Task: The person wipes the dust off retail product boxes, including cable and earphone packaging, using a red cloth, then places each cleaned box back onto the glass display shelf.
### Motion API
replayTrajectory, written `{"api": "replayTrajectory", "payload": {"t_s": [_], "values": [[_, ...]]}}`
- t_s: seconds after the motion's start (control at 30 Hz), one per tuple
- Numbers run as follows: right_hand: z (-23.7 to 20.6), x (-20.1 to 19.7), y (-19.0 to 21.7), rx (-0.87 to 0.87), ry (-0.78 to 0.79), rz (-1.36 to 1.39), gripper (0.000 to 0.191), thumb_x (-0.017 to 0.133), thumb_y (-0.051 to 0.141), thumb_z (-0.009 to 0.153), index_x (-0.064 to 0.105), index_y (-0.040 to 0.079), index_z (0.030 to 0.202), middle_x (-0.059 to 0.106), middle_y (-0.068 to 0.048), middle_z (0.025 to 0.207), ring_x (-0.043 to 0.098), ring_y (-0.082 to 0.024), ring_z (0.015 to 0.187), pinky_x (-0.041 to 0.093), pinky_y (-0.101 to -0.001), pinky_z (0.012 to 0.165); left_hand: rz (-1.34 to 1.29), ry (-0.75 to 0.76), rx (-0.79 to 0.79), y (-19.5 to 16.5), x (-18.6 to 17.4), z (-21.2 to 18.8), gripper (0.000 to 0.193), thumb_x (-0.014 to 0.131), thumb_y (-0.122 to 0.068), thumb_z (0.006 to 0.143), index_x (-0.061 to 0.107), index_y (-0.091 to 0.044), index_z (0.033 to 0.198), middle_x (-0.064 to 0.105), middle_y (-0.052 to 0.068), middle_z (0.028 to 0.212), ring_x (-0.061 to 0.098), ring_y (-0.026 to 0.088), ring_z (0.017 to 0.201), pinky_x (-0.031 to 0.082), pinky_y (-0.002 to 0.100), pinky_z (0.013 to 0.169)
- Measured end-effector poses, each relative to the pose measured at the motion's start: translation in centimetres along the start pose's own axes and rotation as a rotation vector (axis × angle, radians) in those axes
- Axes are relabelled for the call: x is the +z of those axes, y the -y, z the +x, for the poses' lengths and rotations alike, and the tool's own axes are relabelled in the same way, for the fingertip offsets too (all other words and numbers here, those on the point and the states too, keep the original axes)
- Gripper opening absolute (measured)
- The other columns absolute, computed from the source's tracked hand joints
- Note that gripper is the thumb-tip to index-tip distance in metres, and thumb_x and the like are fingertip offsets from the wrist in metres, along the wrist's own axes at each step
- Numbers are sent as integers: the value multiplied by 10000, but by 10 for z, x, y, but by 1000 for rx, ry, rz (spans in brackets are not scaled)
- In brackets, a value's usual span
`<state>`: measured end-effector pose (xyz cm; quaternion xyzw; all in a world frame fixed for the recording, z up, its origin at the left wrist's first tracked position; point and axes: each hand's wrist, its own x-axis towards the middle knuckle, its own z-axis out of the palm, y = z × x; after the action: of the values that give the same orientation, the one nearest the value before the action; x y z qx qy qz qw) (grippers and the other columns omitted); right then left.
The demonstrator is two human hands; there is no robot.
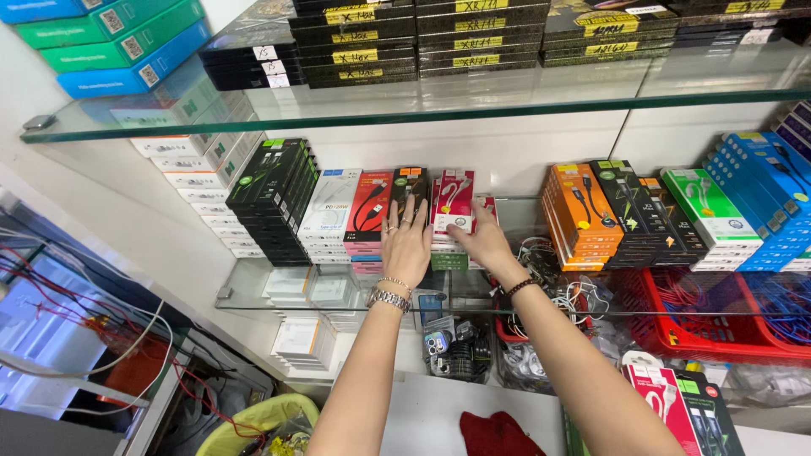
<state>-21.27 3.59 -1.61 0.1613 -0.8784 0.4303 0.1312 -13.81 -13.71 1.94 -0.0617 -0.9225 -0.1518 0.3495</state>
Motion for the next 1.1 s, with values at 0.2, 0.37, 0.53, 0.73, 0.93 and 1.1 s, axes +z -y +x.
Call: {"api": "replayTrajectory", "payload": {"t_s": [0.2, 0.37, 0.53, 0.73, 0.93, 1.1], "values": [[-8, 21, -18, 28, 206, 177, 860, 670, 374, 922, 271, -7, 1581, 269, -328, 1610, 172, -361, 1569, 257, -382, 1214, 9, 42, -43, 7, 19, -12, 467, 509, -275, 1020, 566, -111, 1453, 522, 136, 1527, 394, 377, 1444, 258, 530, 1175], [-4, 21, -16, 19, 228, 133, 864, 663, 372, 940, 230, 22, 1600, 181, -344, 1629, 157, -377, 1561, 247, -383, 1216, 15, 37, -40, 6, 20, -14, 471, 510, -268, 1015, 563, -112, 1456, 514, 137, 1530, 393, 376, 1444, 260, 528, 1171], [-1, 11, -2, 3, 218, 141, 859, 677, 377, 955, 227, 57, 1613, 158, -339, 1635, 143, -388, 1554, 233, -403, 1213, 22, 63, -48, 0, 12, -11, 477, 513, -271, 1014, 549, -123, 1466, 492, 128, 1555, 376, 367, 1469, 240, 521, 1199], [-103, 0, 7, 61, -189, 376, 369, 601, 230, 1003, 535, 58, 1323, 693, -150, 1231, 734, -233, 998, 579, -341, 844, -45, -90, 33, -8, -10, -17, 619, 573, -329, 995, 445, -56, 1535, 388, 202, 1595, 259, 438, 1495, 124, 580, 1205], [-300, 10, -25, -4, 798, -490, 841, 903, 538, 877, 463, 234, 1525, 323, -254, 1549, 393, -575, 1373, 401, -717, 953, -331, -147, -95, -56, -6, -104, 418, 566, -152, 1011, 555, -74, 1421, 522, 131, 1484, 368, 371, 1476, 286, 511, 1228], [-360, 17, -54, 149, 898, -511, 857, 814, 280, 806, 358, 228, 1529, 250, -168, 1578, 346, -481, 1364, 449, -615, 991, -462, 52, -133, -115, 24, -174, 308, 589, -146, 997, 630, -60, 1290, 596, 126, 1374, 459, 353, 1386, 351, 477, 1160]]}}
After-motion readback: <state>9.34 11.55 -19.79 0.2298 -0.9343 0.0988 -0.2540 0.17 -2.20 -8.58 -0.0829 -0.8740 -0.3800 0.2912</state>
